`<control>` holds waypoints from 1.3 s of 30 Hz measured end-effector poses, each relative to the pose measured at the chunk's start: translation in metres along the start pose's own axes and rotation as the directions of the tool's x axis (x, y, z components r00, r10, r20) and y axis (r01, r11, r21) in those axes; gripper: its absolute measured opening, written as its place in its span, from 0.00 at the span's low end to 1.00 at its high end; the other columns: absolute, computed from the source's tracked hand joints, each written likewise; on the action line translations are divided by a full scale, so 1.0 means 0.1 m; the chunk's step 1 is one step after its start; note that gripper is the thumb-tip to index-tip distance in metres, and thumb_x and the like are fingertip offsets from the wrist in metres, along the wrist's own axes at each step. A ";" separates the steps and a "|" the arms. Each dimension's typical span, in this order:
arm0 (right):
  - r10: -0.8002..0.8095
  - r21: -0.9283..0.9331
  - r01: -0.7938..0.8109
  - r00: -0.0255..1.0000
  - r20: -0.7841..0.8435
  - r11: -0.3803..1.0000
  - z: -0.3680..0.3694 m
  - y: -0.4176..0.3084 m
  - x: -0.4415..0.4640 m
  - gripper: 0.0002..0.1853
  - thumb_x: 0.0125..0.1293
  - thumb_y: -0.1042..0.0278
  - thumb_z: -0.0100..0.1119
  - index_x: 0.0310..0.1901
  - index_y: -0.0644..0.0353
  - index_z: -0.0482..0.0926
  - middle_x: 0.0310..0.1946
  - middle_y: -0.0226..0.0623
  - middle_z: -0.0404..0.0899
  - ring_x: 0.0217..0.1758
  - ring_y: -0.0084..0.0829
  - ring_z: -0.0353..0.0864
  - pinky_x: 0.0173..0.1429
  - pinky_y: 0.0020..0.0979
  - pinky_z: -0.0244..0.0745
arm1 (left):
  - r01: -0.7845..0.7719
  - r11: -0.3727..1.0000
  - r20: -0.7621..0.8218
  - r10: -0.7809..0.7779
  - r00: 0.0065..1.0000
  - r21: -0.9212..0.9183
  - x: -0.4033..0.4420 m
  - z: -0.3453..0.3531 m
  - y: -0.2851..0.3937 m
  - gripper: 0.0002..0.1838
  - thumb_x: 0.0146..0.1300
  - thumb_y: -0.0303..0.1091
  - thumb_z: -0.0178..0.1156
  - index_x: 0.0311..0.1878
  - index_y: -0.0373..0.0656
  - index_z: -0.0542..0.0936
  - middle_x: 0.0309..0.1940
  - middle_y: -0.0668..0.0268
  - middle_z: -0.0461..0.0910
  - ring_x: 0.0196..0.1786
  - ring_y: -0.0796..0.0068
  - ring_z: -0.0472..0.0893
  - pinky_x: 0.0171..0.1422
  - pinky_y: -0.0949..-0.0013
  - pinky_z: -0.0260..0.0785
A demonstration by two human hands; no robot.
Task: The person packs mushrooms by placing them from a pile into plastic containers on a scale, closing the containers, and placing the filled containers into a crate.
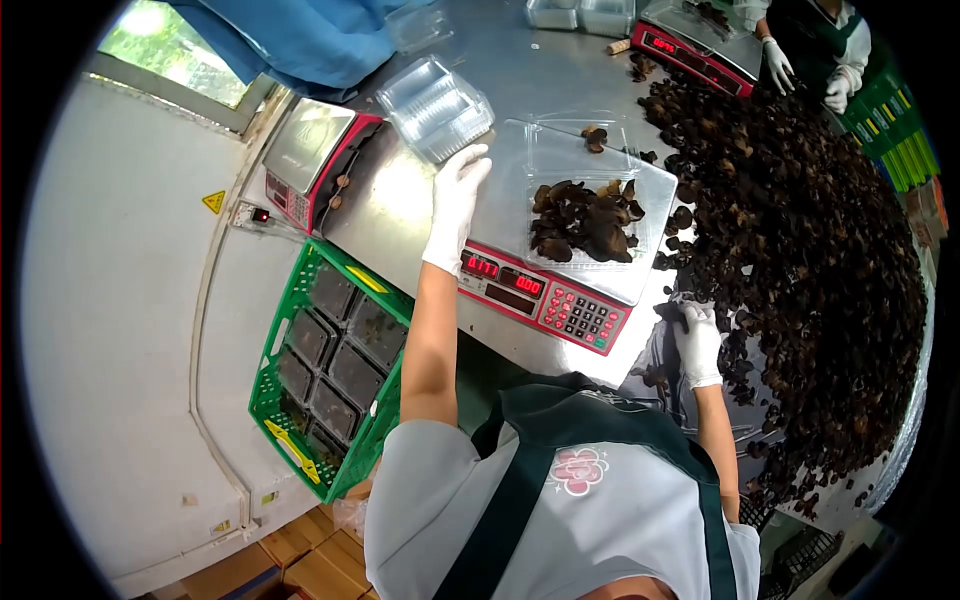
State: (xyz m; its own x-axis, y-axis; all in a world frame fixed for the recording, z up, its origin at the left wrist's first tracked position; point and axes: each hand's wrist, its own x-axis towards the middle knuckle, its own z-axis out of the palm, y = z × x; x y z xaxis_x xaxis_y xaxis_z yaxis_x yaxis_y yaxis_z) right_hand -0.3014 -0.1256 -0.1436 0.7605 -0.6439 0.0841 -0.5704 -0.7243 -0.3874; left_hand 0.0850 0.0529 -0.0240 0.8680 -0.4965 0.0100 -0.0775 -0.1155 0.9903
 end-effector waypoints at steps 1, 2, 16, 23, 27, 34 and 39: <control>0.045 0.044 -0.044 0.999 -0.018 0.998 -0.01 0.01 -0.02 0.14 0.52 0.73 0.65 0.42 0.59 0.79 0.41 0.40 0.82 0.48 0.44 0.77 0.51 0.40 0.76 | 0.011 1.000 0.016 -0.011 1.000 -0.024 0.01 0.00 0.01 0.18 0.60 0.29 0.63 0.55 0.38 0.79 0.50 0.63 0.80 0.54 0.74 0.76 0.60 0.70 0.66; 0.032 0.078 -0.026 0.997 -0.074 0.997 -0.03 0.03 -0.02 0.11 0.53 0.73 0.65 0.40 0.59 0.80 0.37 0.41 0.82 0.44 0.44 0.78 0.48 0.39 0.76 | 0.010 1.000 0.016 -0.010 1.000 -0.023 0.02 0.02 0.02 0.18 0.60 0.29 0.63 0.55 0.38 0.79 0.50 0.63 0.80 0.54 0.74 0.76 0.60 0.70 0.66; 0.232 0.355 -0.179 0.966 -0.115 0.918 -0.59 -0.18 0.49 0.11 0.61 0.69 0.62 0.45 0.59 0.82 0.47 0.40 0.83 0.51 0.40 0.80 0.57 0.35 0.74 | 0.274 0.848 0.175 -0.216 0.961 -0.455 0.56 0.51 -0.05 0.26 0.68 0.43 0.55 0.66 0.41 0.68 0.57 0.60 0.76 0.55 0.68 0.76 0.57 0.66 0.68; 0.145 0.585 -0.060 0.984 -0.100 0.809 -0.90 -0.57 0.91 0.11 0.64 0.69 0.61 0.47 0.60 0.82 0.49 0.41 0.83 0.46 0.31 0.84 0.49 0.29 0.78 | 0.002 0.920 0.127 0.051 0.991 -0.391 0.23 0.37 0.25 0.27 0.72 0.52 0.49 0.64 0.41 0.71 0.52 0.58 0.80 0.55 0.68 0.77 0.58 0.66 0.64; 0.132 0.665 -0.033 0.986 -0.098 0.746 -1.06 -0.73 1.04 0.12 0.65 0.67 0.61 0.48 0.62 0.82 0.46 0.38 0.84 0.42 0.25 0.83 0.48 0.25 0.77 | -0.238 0.953 0.109 0.261 0.959 -0.185 -0.15 0.26 0.25 0.26 0.73 0.53 0.45 0.52 0.39 0.79 0.50 0.62 0.81 0.53 0.70 0.77 0.60 0.65 0.66; 0.097 0.790 -0.113 0.993 0.068 0.602 -1.10 -0.87 1.07 0.23 0.64 0.57 0.64 0.56 0.62 0.78 0.42 0.38 0.83 0.42 0.25 0.81 0.49 0.27 0.75 | -0.526 0.775 0.212 0.482 0.850 0.351 -0.82 0.14 0.05 0.10 0.56 0.27 0.66 0.41 0.40 0.79 0.51 0.57 0.79 0.53 0.62 0.79 0.58 0.65 0.69; 0.028 0.537 -0.255 0.918 0.396 0.804 -0.91 -0.92 1.02 0.31 0.61 0.49 0.66 0.56 0.66 0.75 0.38 0.47 0.85 0.40 0.31 0.85 0.46 0.30 0.78 | 0.062 0.993 0.069 -0.070 0.995 0.102 -1.08 0.20 -0.34 0.20 0.59 0.28 0.64 0.55 0.38 0.75 0.42 0.62 0.82 0.36 0.76 0.80 0.41 0.73 0.74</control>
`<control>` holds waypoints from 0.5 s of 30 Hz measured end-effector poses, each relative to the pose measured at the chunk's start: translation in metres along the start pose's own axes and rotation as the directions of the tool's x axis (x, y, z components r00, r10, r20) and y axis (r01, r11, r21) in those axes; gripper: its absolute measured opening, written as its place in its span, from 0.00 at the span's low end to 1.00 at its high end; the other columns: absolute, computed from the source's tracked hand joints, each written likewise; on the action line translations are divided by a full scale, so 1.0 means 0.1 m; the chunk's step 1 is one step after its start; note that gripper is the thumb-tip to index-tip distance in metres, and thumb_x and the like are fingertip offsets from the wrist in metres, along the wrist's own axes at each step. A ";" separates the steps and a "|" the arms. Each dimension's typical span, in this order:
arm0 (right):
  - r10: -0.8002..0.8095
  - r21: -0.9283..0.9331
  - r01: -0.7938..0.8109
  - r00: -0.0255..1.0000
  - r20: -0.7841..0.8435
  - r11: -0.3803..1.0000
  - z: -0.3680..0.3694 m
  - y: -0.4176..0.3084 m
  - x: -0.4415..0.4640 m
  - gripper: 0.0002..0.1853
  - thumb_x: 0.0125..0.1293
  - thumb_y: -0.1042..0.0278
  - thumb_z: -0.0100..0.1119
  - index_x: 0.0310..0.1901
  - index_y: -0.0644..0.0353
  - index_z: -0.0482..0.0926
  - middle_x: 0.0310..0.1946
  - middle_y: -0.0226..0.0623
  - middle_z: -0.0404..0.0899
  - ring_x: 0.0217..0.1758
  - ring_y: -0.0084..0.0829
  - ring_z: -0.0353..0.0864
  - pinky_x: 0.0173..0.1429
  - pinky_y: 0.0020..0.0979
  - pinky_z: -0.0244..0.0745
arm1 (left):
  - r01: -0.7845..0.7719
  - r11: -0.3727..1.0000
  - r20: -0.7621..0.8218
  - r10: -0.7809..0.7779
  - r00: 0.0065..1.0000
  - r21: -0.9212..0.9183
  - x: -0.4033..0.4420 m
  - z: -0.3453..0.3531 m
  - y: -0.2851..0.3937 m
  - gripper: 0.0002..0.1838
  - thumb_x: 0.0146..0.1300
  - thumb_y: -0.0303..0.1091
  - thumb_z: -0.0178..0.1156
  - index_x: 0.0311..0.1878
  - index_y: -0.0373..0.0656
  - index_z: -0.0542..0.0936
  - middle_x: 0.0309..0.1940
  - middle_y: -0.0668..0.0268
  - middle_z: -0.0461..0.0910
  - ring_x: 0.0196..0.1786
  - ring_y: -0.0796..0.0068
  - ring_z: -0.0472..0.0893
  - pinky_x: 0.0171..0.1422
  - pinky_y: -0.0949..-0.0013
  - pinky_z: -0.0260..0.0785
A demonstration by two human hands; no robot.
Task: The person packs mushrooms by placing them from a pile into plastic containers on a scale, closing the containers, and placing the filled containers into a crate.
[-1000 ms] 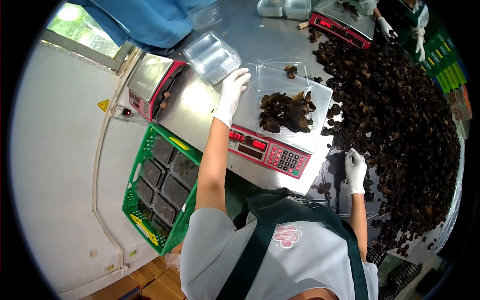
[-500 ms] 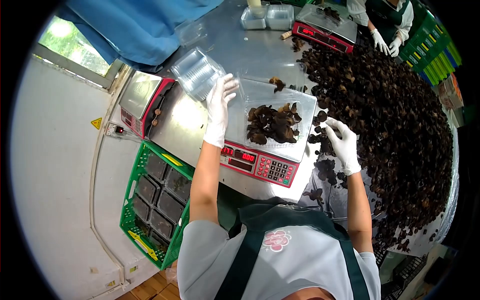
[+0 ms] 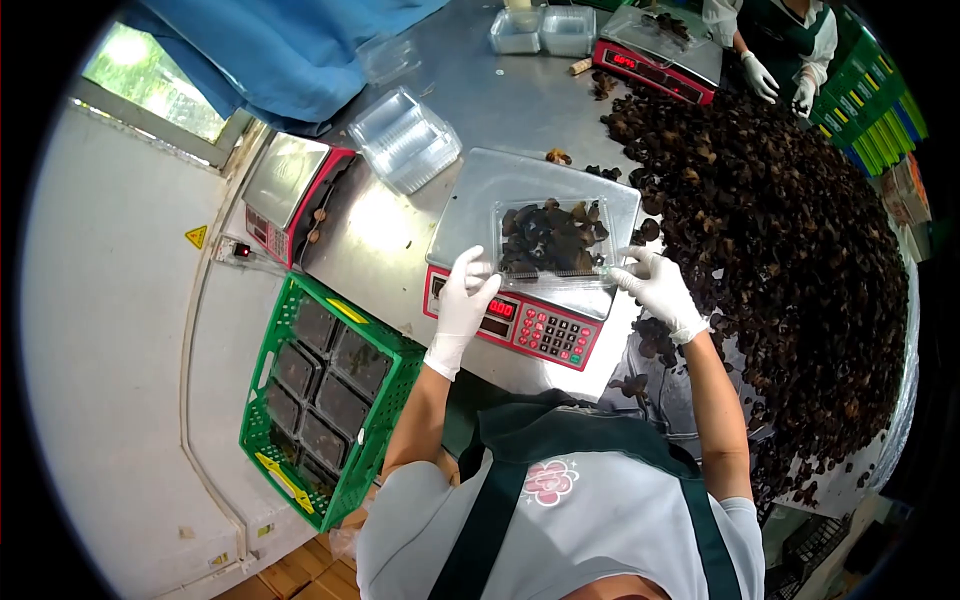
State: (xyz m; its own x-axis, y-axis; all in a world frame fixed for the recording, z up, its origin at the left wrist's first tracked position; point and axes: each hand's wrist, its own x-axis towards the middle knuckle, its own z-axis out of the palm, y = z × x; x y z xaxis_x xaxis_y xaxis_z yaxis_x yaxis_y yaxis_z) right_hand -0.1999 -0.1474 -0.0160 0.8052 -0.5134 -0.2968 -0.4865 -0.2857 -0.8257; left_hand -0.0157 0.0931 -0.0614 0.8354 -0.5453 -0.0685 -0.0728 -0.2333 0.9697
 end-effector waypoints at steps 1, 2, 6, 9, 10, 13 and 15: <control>0.041 0.075 -0.045 0.998 0.048 0.996 0.02 -0.08 -0.02 0.21 0.65 0.56 0.63 0.47 0.67 0.77 0.32 0.41 0.85 0.34 0.26 0.84 0.41 0.26 0.79 | 0.124 0.990 0.071 -0.119 0.990 -0.067 0.00 0.00 0.02 0.19 0.60 0.28 0.63 0.55 0.37 0.75 0.38 0.62 0.82 0.33 0.77 0.80 0.37 0.75 0.73; 0.039 0.071 -0.042 0.998 0.053 0.997 0.05 -0.05 -0.01 0.21 0.65 0.56 0.63 0.47 0.67 0.77 0.32 0.41 0.85 0.34 0.26 0.84 0.41 0.26 0.79 | 0.248 0.961 0.150 -0.229 0.962 -0.125 0.00 -0.01 0.06 0.18 0.61 0.29 0.61 0.55 0.35 0.74 0.34 0.61 0.82 0.29 0.78 0.79 0.32 0.76 0.73; 0.063 0.418 -0.119 0.987 0.146 0.901 0.16 0.05 0.01 0.07 0.70 0.69 0.55 0.38 0.64 0.75 0.30 0.35 0.83 0.28 0.20 0.81 0.33 0.21 0.76 | 0.296 0.928 0.184 -0.258 0.949 -0.227 -0.02 0.00 0.15 0.10 0.65 0.28 0.57 0.47 0.36 0.76 0.30 0.60 0.82 0.26 0.76 0.80 0.30 0.76 0.73; -0.002 0.457 -0.010 1.000 0.028 0.890 0.27 0.10 -0.06 0.04 0.69 0.73 0.54 0.37 0.65 0.75 0.28 0.35 0.82 0.28 0.20 0.81 0.33 0.21 0.76 | 0.200 0.946 0.136 -0.170 0.976 -0.254 -0.06 0.05 0.07 0.07 0.64 0.25 0.57 0.44 0.35 0.76 0.29 0.59 0.82 0.25 0.76 0.80 0.27 0.76 0.73; -0.002 0.457 -0.012 1.000 0.029 0.890 0.31 0.13 -0.09 0.04 0.69 0.73 0.54 0.37 0.65 0.75 0.28 0.35 0.82 0.28 0.20 0.81 0.33 0.21 0.76 | 0.160 0.954 0.112 -0.136 0.984 -0.252 -0.09 0.06 0.04 0.07 0.63 0.24 0.57 0.44 0.35 0.76 0.28 0.59 0.82 0.24 0.76 0.80 0.26 0.76 0.72; -0.072 0.385 0.113 0.990 -0.119 0.916 0.40 0.17 -0.19 0.04 0.68 0.74 0.56 0.38 0.64 0.75 0.27 0.35 0.82 0.27 0.20 0.81 0.33 0.22 0.76 | 0.098 0.971 0.074 -0.084 0.994 -0.216 -0.14 0.07 0.00 0.06 0.63 0.22 0.56 0.43 0.35 0.76 0.27 0.59 0.81 0.23 0.76 0.79 0.26 0.76 0.72; -0.181 0.240 0.227 0.963 -0.201 0.944 0.40 0.16 -0.27 0.03 0.67 0.74 0.57 0.38 0.63 0.75 0.28 0.37 0.83 0.27 0.23 0.81 0.34 0.23 0.76 | 0.072 0.983 0.064 -0.062 0.996 -0.168 -0.17 0.06 -0.03 0.06 0.63 0.22 0.56 0.43 0.34 0.75 0.27 0.60 0.81 0.25 0.76 0.80 0.27 0.76 0.73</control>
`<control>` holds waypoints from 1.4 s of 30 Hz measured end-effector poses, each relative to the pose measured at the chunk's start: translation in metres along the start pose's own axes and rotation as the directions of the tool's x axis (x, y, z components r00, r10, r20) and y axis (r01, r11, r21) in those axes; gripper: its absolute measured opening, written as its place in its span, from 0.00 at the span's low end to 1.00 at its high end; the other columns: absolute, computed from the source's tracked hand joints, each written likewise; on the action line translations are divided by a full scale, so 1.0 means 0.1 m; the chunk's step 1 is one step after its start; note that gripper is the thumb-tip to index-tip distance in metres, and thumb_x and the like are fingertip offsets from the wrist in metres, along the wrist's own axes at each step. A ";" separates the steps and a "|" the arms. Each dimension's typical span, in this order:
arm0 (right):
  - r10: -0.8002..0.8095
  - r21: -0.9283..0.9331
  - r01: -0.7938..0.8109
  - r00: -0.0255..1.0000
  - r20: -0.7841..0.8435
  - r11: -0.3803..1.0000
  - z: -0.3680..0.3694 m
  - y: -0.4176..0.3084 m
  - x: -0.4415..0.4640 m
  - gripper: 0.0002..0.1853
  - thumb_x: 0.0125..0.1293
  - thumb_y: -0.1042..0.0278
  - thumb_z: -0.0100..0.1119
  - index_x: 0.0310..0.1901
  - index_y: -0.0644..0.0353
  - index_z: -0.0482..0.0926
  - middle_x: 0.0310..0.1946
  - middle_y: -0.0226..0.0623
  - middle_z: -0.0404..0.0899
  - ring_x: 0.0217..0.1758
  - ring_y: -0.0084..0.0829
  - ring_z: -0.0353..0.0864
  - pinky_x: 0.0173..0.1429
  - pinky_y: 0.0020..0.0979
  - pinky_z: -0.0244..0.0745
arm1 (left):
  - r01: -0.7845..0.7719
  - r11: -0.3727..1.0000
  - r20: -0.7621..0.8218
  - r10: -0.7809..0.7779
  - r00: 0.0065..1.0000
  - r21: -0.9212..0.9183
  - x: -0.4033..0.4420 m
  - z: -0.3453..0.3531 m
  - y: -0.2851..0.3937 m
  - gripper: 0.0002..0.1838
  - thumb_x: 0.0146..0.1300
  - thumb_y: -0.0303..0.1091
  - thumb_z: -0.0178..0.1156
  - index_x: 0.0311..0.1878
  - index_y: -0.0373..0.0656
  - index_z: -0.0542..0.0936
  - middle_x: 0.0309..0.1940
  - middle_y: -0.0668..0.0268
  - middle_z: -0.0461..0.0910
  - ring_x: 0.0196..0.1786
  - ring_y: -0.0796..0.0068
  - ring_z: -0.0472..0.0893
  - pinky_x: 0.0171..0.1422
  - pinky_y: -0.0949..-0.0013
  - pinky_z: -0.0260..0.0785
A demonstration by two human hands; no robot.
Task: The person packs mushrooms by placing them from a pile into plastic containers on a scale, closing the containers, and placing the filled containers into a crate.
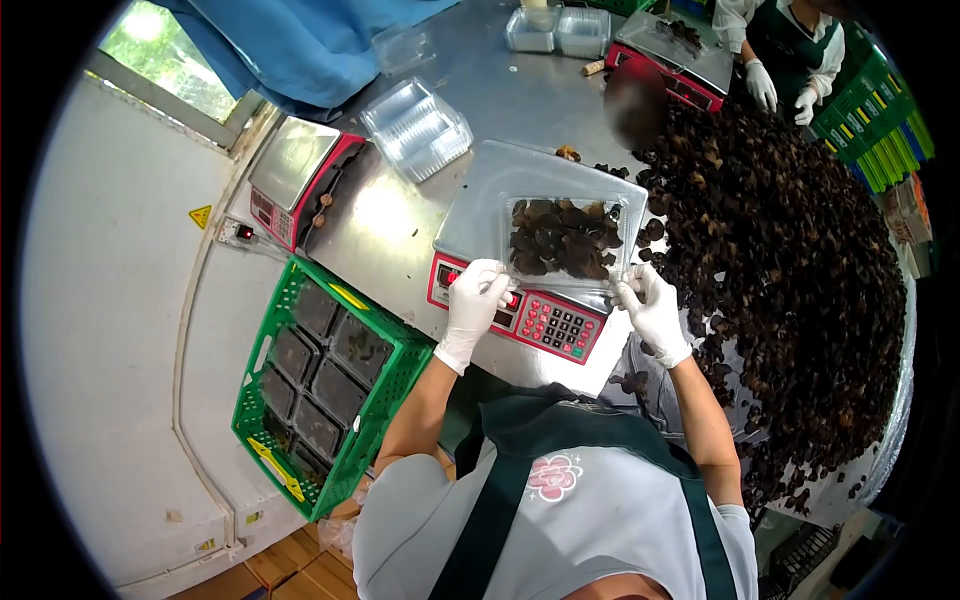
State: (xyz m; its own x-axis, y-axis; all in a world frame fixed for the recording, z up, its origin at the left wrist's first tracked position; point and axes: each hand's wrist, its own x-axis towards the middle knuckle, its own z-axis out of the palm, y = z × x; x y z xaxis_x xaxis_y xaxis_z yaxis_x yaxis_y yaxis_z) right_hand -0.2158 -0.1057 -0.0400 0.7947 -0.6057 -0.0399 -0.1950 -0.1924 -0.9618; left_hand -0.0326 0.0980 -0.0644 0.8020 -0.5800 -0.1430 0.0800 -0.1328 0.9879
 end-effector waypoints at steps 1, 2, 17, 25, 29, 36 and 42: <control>-0.139 -0.134 0.133 0.990 -0.036 0.982 -0.01 -0.01 -0.02 0.02 0.66 0.75 0.57 0.38 0.62 0.75 0.28 0.39 0.84 0.26 0.25 0.82 0.35 0.24 0.77 | -0.075 0.996 0.039 0.074 0.997 0.042 0.00 -0.02 -0.05 0.08 0.62 0.22 0.57 0.44 0.34 0.75 0.30 0.60 0.82 0.28 0.75 0.82 0.32 0.75 0.74; -0.221 -0.289 0.197 0.974 -0.055 0.937 -0.04 0.05 -0.02 0.06 0.59 0.79 0.61 0.37 0.60 0.75 0.37 0.42 0.84 0.33 0.33 0.84 0.40 0.27 0.78 | -0.150 0.985 0.081 0.144 0.986 0.081 0.00 -0.05 -0.08 0.09 0.62 0.22 0.59 0.45 0.33 0.75 0.32 0.59 0.83 0.32 0.73 0.83 0.38 0.73 0.76; -0.813 -0.517 0.738 0.569 0.128 0.435 0.06 -0.34 -0.09 0.16 0.34 0.85 0.65 0.27 0.58 0.73 0.47 0.34 0.83 0.40 0.38 0.82 0.39 0.31 0.80 | -0.703 0.336 0.121 0.849 0.515 0.627 -0.22 -0.39 0.12 0.20 0.49 0.21 0.63 0.46 0.46 0.72 0.55 0.58 0.77 0.50 0.56 0.78 0.52 0.60 0.71; -0.720 -0.398 0.683 0.690 0.077 0.612 0.38 -0.42 -0.17 0.15 0.40 0.88 0.63 0.28 0.57 0.74 0.37 0.34 0.84 0.36 0.34 0.81 0.35 0.31 0.76 | -0.679 0.656 -0.091 0.738 0.669 0.330 -0.45 -0.54 0.03 0.15 0.59 0.28 0.62 0.48 0.41 0.73 0.54 0.55 0.77 0.54 0.61 0.78 0.56 0.63 0.70; -0.290 -0.258 0.379 0.901 0.322 0.889 0.57 -0.25 -0.31 0.09 0.49 0.81 0.67 0.30 0.60 0.76 0.34 0.34 0.84 0.33 0.26 0.81 0.39 0.27 0.76 | -0.375 0.898 -0.114 0.358 0.927 -0.231 -0.69 -0.43 -0.11 0.16 0.69 0.39 0.55 0.53 0.38 0.75 0.52 0.63 0.75 0.55 0.71 0.73 0.62 0.66 0.64; -0.112 -0.137 0.239 0.792 0.601 0.961 1.21 -0.60 -0.49 0.13 0.59 0.70 0.67 0.44 0.63 0.81 0.25 0.31 0.82 0.27 0.19 0.79 0.36 0.24 0.77 | -0.061 0.337 -0.055 0.026 0.998 -0.939 -0.92 -0.36 -0.61 0.33 0.69 0.58 0.49 0.69 0.46 0.63 0.66 0.62 0.67 0.67 0.62 0.67 0.66 0.57 0.64; -0.136 -0.145 0.290 0.763 0.632 0.946 1.16 -0.53 -0.55 0.08 0.61 0.72 0.64 0.42 0.63 0.81 0.28 0.39 0.83 0.30 0.26 0.84 0.39 0.27 0.77 | -0.301 0.706 -0.661 -0.310 0.683 -0.641 -1.56 -2.01 -0.40 0.33 0.67 0.56 0.55 0.63 0.38 0.70 0.58 0.61 0.76 0.58 0.67 0.75 0.64 0.61 0.66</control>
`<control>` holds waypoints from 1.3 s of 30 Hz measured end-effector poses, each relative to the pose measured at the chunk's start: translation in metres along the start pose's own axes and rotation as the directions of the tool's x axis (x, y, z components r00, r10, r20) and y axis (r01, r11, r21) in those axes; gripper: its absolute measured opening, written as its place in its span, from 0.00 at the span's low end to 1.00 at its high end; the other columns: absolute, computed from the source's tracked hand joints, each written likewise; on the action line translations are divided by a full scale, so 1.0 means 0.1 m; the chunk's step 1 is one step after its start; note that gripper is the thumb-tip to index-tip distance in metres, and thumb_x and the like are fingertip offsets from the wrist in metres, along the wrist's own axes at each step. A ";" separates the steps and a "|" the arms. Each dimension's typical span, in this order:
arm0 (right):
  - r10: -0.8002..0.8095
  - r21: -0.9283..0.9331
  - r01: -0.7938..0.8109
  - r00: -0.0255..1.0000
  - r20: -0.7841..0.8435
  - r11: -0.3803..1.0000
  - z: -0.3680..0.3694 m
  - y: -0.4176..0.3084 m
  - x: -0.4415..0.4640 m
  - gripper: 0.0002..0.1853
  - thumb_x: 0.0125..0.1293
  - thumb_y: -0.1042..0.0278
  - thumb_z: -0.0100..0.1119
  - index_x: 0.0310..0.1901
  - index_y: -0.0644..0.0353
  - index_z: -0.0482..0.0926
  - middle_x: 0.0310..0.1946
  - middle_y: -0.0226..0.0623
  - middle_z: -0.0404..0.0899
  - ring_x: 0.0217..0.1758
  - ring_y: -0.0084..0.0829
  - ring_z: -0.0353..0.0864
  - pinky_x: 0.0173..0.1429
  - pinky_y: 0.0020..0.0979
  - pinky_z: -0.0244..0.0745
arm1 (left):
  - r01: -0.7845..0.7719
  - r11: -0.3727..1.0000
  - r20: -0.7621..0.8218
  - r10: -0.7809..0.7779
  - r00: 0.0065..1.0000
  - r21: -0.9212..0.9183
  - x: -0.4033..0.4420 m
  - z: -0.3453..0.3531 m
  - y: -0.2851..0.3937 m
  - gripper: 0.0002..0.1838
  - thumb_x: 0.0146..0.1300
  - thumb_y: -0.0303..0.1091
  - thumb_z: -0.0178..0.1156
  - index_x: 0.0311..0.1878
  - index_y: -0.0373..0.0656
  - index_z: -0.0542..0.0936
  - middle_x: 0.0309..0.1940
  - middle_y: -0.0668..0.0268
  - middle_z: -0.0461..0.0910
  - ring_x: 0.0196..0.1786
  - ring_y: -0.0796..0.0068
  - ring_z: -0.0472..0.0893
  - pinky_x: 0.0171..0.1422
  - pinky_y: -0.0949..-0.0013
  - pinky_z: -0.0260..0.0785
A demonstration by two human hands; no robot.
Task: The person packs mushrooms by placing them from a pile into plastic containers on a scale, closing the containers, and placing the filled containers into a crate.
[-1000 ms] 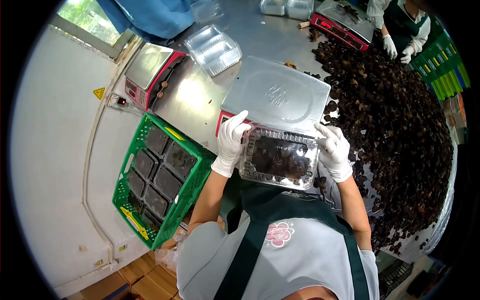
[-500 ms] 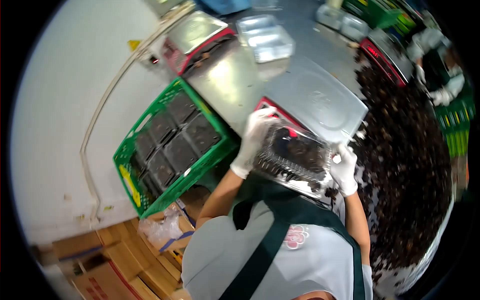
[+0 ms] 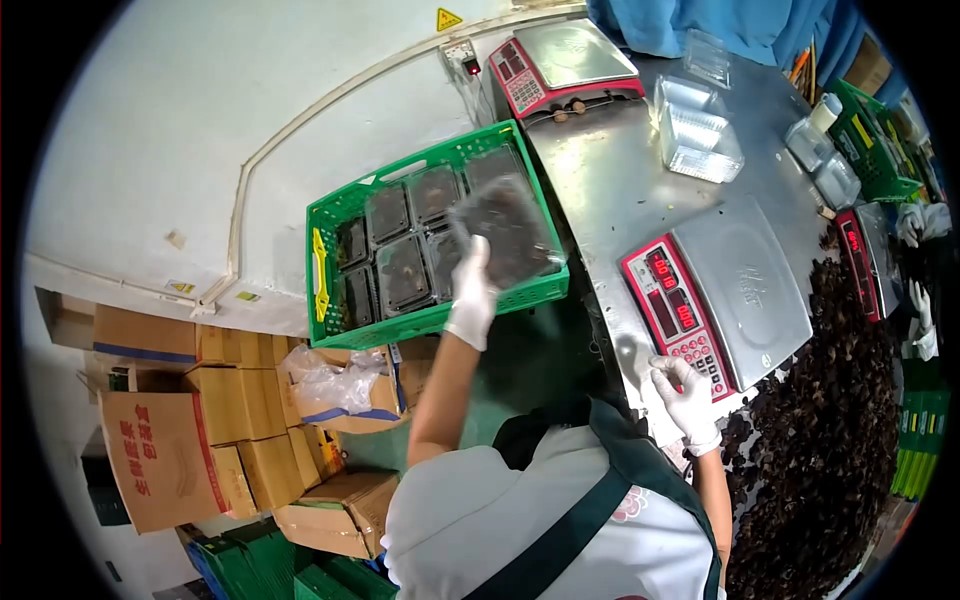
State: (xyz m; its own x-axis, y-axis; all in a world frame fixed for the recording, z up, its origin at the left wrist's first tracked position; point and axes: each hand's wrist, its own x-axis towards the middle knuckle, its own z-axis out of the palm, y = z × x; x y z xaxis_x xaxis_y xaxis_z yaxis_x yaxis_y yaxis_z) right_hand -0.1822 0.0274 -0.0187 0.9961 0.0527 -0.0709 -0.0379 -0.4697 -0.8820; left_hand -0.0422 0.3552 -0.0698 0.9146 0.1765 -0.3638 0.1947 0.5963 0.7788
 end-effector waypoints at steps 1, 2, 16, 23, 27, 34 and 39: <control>-0.002 -0.023 0.002 1.000 -0.017 1.000 0.01 0.07 -0.04 0.08 0.62 0.73 0.63 0.42 0.63 0.81 0.30 0.37 0.84 0.31 0.24 0.83 0.40 0.26 0.77 | -0.052 0.949 -0.084 0.082 0.993 0.311 0.21 -0.45 0.18 0.32 0.66 0.55 0.57 0.60 0.35 0.73 0.58 0.60 0.75 0.59 0.68 0.74 0.62 0.64 0.66; 0.015 -0.026 -0.015 1.000 -0.012 1.000 -0.01 0.12 -0.08 0.09 0.62 0.72 0.63 0.43 0.63 0.82 0.31 0.37 0.85 0.31 0.23 0.83 0.40 0.26 0.77 | -0.270 0.861 -0.080 0.334 0.939 0.431 0.05 -0.41 0.53 0.29 0.64 0.54 0.61 0.57 0.38 0.77 0.51 0.65 0.79 0.52 0.74 0.77 0.58 0.68 0.67; 0.304 0.067 -0.297 0.944 -0.127 0.952 -0.25 0.53 -0.60 0.09 0.67 0.69 0.59 0.44 0.64 0.82 0.31 0.30 0.82 0.30 0.18 0.78 0.35 0.22 0.74 | -0.149 0.245 -0.100 0.772 0.628 0.958 1.53 -1.89 1.66 0.24 0.57 0.47 0.66 0.45 0.34 0.83 0.44 0.50 0.83 0.46 0.53 0.81 0.56 0.59 0.71; 0.450 0.270 -0.383 0.853 -0.265 0.884 -0.47 0.59 -1.03 0.09 0.69 0.69 0.57 0.44 0.65 0.81 0.26 0.30 0.81 0.25 0.17 0.77 0.29 0.20 0.73 | -0.688 -0.025 0.532 0.654 0.538 0.725 1.78 0.68 0.12 0.16 0.59 0.40 0.65 0.47 0.42 0.81 0.49 0.55 0.79 0.54 0.56 0.77 0.62 0.60 0.68; 0.454 0.209 -0.403 0.799 -0.396 0.891 -0.59 0.74 -1.27 0.07 0.68 0.72 0.56 0.41 0.67 0.81 0.30 0.30 0.81 0.32 0.18 0.77 0.38 0.21 0.72 | -0.864 -0.121 0.815 0.415 0.404 0.490 1.90 2.13 -0.72 0.20 0.64 0.40 0.53 0.54 0.38 0.78 0.55 0.52 0.77 0.59 0.53 0.75 0.68 0.59 0.63; 0.492 0.243 -0.445 0.616 -0.615 0.862 -0.73 0.74 -1.64 0.09 0.67 0.67 0.58 0.41 0.64 0.82 0.29 0.33 0.83 0.32 0.19 0.78 0.40 0.23 0.73 | -0.896 -0.425 0.956 -0.185 0.228 0.132 3.01 3.41 -1.89 0.26 0.64 0.43 0.52 0.65 0.43 0.71 0.60 0.50 0.73 0.65 0.50 0.70 0.71 0.56 0.58; 0.693 0.502 -0.484 0.414 -0.591 0.717 -0.67 0.76 -1.95 0.13 0.66 0.61 0.58 0.38 0.64 0.80 0.27 0.35 0.82 0.29 0.21 0.76 0.38 0.28 0.73 | -0.811 -0.445 0.877 -0.107 0.469 0.379 2.66 3.64 -1.74 0.14 0.61 0.33 0.51 0.42 0.39 0.84 0.42 0.48 0.82 0.47 0.50 0.82 0.54 0.54 0.73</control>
State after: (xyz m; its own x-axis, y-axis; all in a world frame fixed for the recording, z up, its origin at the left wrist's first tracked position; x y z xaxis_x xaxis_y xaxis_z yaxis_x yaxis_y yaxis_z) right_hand -0.3736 -0.0776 -0.0405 0.4329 -0.8243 -0.3649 -0.5490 0.0799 -0.8320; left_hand 0.2960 0.0133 -0.1165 0.7187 -0.6676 0.1946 -0.6941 -0.7058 0.1420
